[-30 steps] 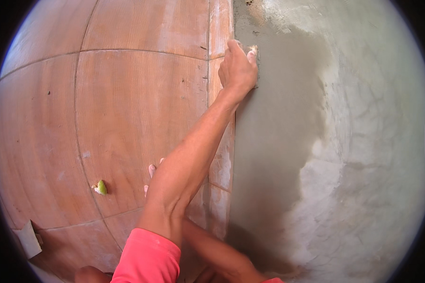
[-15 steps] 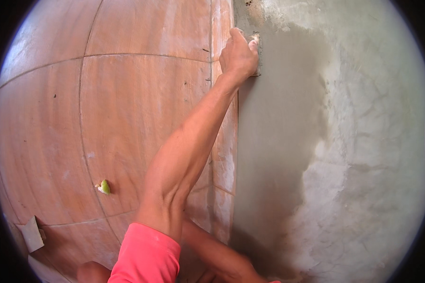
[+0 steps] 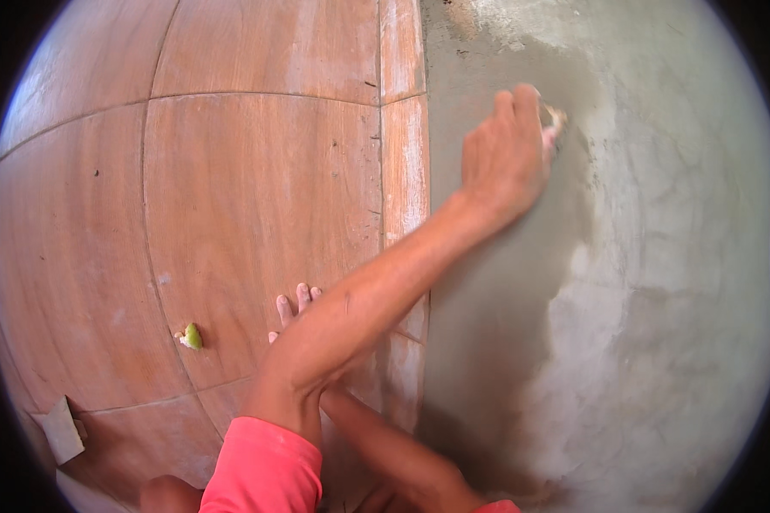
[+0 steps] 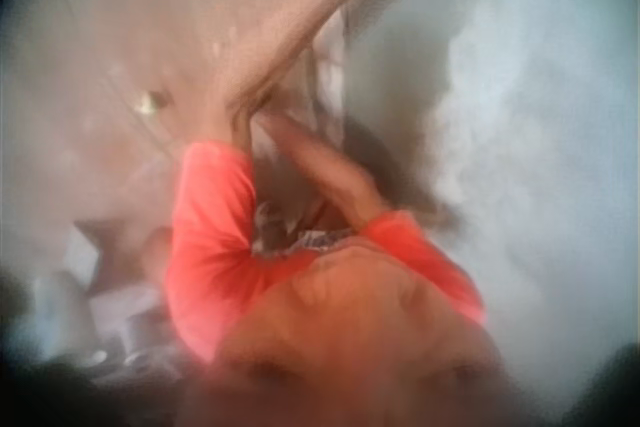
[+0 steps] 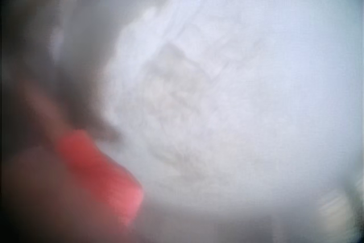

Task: The person applies a wet plaster-like substance to a wall using a small trowel, smoothing it along the edge where the wall meets a tiled floor. The person briefly pauses to scoop more material from a bucket before continuing to spread and smooth the surface.

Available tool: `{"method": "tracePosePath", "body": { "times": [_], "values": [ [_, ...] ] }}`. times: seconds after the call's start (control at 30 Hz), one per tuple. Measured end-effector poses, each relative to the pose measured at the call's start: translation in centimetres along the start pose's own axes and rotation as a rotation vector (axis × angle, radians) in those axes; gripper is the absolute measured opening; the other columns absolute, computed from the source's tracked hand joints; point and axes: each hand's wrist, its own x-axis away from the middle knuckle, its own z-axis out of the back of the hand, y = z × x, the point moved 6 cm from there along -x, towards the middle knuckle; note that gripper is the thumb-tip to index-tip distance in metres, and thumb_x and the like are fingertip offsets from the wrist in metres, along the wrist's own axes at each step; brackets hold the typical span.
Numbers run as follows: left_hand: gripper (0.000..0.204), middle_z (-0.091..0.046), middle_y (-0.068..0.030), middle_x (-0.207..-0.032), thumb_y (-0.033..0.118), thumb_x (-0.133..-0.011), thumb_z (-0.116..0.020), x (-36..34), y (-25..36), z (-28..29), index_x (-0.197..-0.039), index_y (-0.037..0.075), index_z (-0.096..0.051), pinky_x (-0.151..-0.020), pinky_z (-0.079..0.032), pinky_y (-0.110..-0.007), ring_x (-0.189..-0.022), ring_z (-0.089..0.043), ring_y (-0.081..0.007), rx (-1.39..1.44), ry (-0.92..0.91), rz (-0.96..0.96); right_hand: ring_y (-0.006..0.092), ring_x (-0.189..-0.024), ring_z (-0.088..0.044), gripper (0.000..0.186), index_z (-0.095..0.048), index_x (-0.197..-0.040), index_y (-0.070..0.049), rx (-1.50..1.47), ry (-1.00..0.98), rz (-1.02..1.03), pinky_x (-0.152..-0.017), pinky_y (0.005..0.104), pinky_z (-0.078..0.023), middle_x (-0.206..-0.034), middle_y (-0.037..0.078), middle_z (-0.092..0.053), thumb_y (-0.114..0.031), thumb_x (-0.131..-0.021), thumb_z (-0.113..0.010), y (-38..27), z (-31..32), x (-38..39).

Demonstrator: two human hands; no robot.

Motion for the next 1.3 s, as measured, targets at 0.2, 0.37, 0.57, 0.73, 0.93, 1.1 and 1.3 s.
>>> {"method": "tracePosePath", "body": {
  "times": [0.2, 0.37, 0.57, 0.73, 0.93, 1.1, 1.3],
  "values": [
    [0.041, -0.056, -0.0202, -0.099, 0.02, -0.091, -0.064, 5.1, -3.7, -2.1, -0.12, -0.003, -0.047, -0.072, -0.052, -0.043, -0.083, -0.063, -0.0371, 0.084, 0.026, 0.025, 0.0421, -0.142, -0.026, 0.065, -0.038, -0.148, -0.008, -0.155, 0.375, 0.036, -0.113, 0.06, -0.021, -0.154, 0.024, -0.028, -0.041, -0.093, -0.05, 1.7, 1.7, 0.3],
    [0.04, -0.054, -0.0168, -0.093, 0.018, -0.088, -0.068, 2.0, 0.6, -0.3, -0.118, -0.001, -0.048, -0.066, -0.05, -0.041, -0.074, -0.059, -0.034, -0.019, 0.154, -0.073, 0.04, -0.144, -0.025, 0.063, -0.036, -0.149, -0.011, -0.216, 0.197, 0.023, -0.114, 0.0603, -0.017, -0.156, 0.021, -0.026, -0.037, -0.094, -0.049, -0.6, 1.1, 0.0],
    [0.042, -0.052, -0.0154, -0.091, 0.016, -0.081, -0.073, 14.1, 2.2, -4.0, -0.114, 0.005, -0.05, -0.064, -0.049, -0.041, -0.074, -0.058, -0.0325, 0.137, 0.097, -0.325, 0.0385, -0.145, -0.021, 0.061, -0.037, -0.149, -0.013, -0.215, 0.307, -0.061, -0.114, 0.0601, -0.015, -0.158, 0.018, -0.023, -0.034, -0.093, -0.049, 1.8, 3.0, 0.3],
    [0.043, -0.05, -0.0128, -0.088, 0.016, -0.079, -0.072, 9.1, 2.9, -2.2, -0.114, 0.005, -0.052, -0.063, -0.047, -0.04, -0.074, -0.056, -0.0299, 0.043, 0.27, -0.203, 0.0383, -0.145, -0.022, 0.062, -0.037, -0.149, -0.013, -0.242, 0.265, -0.037, -0.115, 0.0587, -0.014, -0.158, 0.018, -0.024, -0.034, -0.092, -0.05, -0.4, 2.8, -0.3],
    [0.047, -0.051, -0.0136, -0.091, 0.018, -0.081, -0.071, 24.7, 9.0, -5.1, -0.121, 0.005, -0.051, -0.067, -0.048, -0.039, -0.081, -0.057, -0.0289, 0.211, -0.139, -0.501, 0.0387, -0.144, -0.023, 0.062, -0.038, -0.149, -0.013, -0.217, 0.363, -0.054, -0.115, 0.0585, -0.014, -0.157, 0.019, -0.026, -0.033, -0.091, -0.05, 1.5, 3.2, 0.5],
    [0.035, -0.055, -0.0148, -0.091, 0.019, -0.092, -0.063, 21.5, -3.2, 0.4, -0.119, 0.003, -0.049, -0.069, -0.051, -0.038, -0.084, -0.062, -0.0261, 0.261, 0.103, 0.021, 0.0402, -0.144, -0.024, 0.061, -0.041, -0.147, -0.012, -0.223, 0.353, -0.055, -0.114, 0.0585, -0.016, -0.156, 0.02, -0.028, -0.033, -0.09, -0.052, 0.9, 2.3, 0.6],
    [0.027, -0.055, -0.0065, -0.084, 0.019, -0.094, -0.054, 15.8, -12.5, 3.2, -0.114, 0.001, -0.048, -0.061, -0.048, -0.031, -0.071, -0.055, -0.0132, 0.574, 0.027, 0.423, 0.041, -0.141, -0.028, 0.064, -0.044, -0.144, -0.006, -0.292, 0.491, 0.044, -0.115, 0.0561, -0.02, -0.154, 0.02, -0.031, -0.025, -0.086, -0.062, 0.5, 1.0, 0.2]
  ]
}}
